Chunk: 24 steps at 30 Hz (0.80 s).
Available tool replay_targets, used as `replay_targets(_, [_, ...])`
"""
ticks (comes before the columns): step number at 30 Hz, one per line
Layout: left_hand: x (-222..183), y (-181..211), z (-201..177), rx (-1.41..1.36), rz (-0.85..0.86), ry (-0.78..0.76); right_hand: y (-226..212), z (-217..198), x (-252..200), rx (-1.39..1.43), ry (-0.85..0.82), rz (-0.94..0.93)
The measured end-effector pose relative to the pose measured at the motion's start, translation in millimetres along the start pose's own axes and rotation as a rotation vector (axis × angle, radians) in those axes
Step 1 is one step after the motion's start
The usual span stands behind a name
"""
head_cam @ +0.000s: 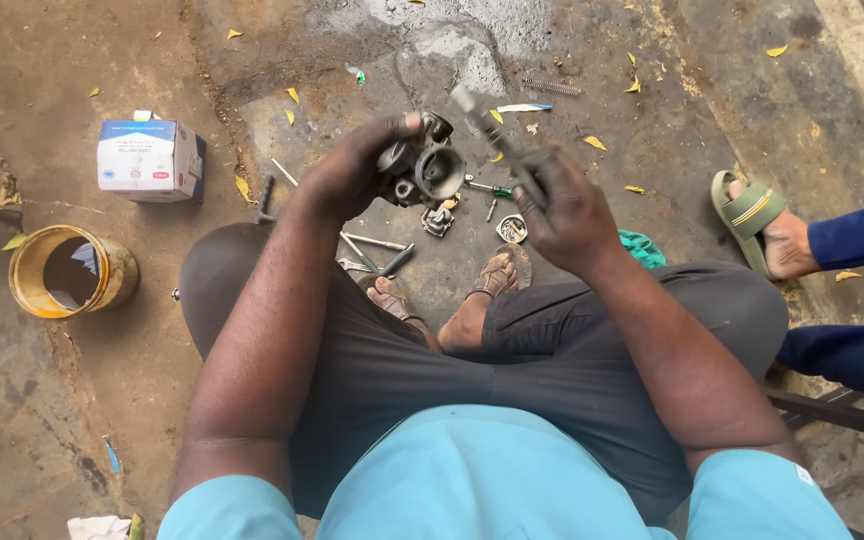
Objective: Cleaning and repairing a motorcycle carburetor using pliers.
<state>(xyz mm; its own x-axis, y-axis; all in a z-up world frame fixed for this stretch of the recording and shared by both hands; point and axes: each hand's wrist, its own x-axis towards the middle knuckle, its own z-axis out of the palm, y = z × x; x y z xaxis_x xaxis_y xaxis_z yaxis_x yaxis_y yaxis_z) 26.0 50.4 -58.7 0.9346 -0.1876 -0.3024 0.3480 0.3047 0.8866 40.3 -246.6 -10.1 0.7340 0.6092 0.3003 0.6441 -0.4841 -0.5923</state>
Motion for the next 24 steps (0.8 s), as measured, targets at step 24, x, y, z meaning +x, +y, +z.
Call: replay_targets(24, [-5, 9, 12, 0.043, -0.072, 0.115, 12, 14, -8, 0.133, -0.035, 0.077])
